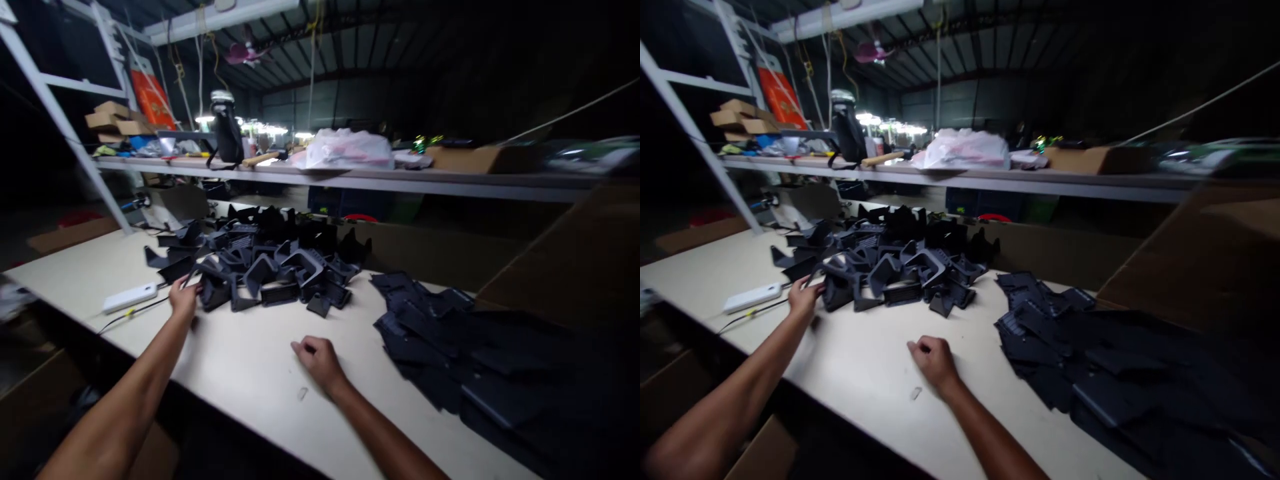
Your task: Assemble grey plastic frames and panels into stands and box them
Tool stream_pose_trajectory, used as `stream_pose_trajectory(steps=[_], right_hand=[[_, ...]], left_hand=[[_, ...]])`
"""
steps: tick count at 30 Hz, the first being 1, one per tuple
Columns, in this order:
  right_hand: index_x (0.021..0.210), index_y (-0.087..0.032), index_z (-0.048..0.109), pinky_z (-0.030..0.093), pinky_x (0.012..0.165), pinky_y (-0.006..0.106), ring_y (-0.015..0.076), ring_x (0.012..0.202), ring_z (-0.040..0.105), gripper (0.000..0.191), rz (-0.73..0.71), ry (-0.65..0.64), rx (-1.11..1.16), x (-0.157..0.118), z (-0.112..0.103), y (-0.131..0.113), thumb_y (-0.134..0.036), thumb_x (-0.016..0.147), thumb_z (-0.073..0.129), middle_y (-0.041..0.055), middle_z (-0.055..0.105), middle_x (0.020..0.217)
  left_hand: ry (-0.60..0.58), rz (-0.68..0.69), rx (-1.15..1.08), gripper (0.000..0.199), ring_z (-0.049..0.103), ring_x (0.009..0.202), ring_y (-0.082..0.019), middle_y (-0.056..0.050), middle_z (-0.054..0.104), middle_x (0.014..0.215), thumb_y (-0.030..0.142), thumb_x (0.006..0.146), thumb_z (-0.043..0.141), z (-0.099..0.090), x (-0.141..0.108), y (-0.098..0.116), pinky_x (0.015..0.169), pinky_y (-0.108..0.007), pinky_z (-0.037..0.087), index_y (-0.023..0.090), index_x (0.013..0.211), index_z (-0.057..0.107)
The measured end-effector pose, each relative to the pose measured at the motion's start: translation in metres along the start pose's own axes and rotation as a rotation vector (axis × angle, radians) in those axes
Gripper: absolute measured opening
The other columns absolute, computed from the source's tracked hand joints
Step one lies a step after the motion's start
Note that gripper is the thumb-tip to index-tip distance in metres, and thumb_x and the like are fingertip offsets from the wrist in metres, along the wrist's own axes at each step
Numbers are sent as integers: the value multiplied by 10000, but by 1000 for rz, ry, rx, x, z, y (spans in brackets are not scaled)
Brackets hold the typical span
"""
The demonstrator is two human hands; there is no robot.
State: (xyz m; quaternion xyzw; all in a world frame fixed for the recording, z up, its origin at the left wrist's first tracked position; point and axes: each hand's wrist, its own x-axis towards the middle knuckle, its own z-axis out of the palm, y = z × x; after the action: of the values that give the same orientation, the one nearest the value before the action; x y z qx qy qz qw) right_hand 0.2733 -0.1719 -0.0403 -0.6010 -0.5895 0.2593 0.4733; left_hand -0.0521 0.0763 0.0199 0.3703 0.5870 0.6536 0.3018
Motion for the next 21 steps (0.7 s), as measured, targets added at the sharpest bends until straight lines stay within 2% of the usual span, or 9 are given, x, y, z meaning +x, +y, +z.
stream_pose_trajectory(steps=[2,4,7,14,21], right_hand=[[598,-184,595,342,588,276,145,600,458,440,-3,-8,15,-1,-1,1,-482,920,634,-18,497,577],[603,-186,600,350,603,283,151,604,463,447,-8,-22,29,-1,-1,2,-502,916,644,-14,505,579],[609,-190,618,352,606,291,155,592,458,451,-18,-30,33,-3,-2,2,-522,913,654,-14,509,566],[618,-195,635,380,624,296,167,608,499,447,-28,-14,6,-9,-5,-6,-530,914,651,-5,558,578],[624,-193,644,387,614,300,168,590,504,464,-8,-18,11,-10,-7,-7,-547,924,643,2,573,569]], left_hand=[[-19,-38,-15,432,719,702,-150,2,703,809,66,848,710,-3,-4,-2,723,-293,619,145,1263,620],[-36,-68,-13,354,727,812,-169,-43,730,996,209,955,693,-9,-6,-7,744,-338,634,152,1296,615],[-72,-125,11,355,717,913,-192,-83,706,1159,330,1000,660,-25,-11,-16,780,-371,634,164,1311,618],[-188,-257,157,356,705,975,-212,-97,688,1214,360,996,662,-66,-17,-28,826,-403,624,163,1291,628],[-175,-249,345,393,692,1061,-241,-111,667,1284,381,995,660,-80,12,-21,890,-450,612,173,1326,619]])
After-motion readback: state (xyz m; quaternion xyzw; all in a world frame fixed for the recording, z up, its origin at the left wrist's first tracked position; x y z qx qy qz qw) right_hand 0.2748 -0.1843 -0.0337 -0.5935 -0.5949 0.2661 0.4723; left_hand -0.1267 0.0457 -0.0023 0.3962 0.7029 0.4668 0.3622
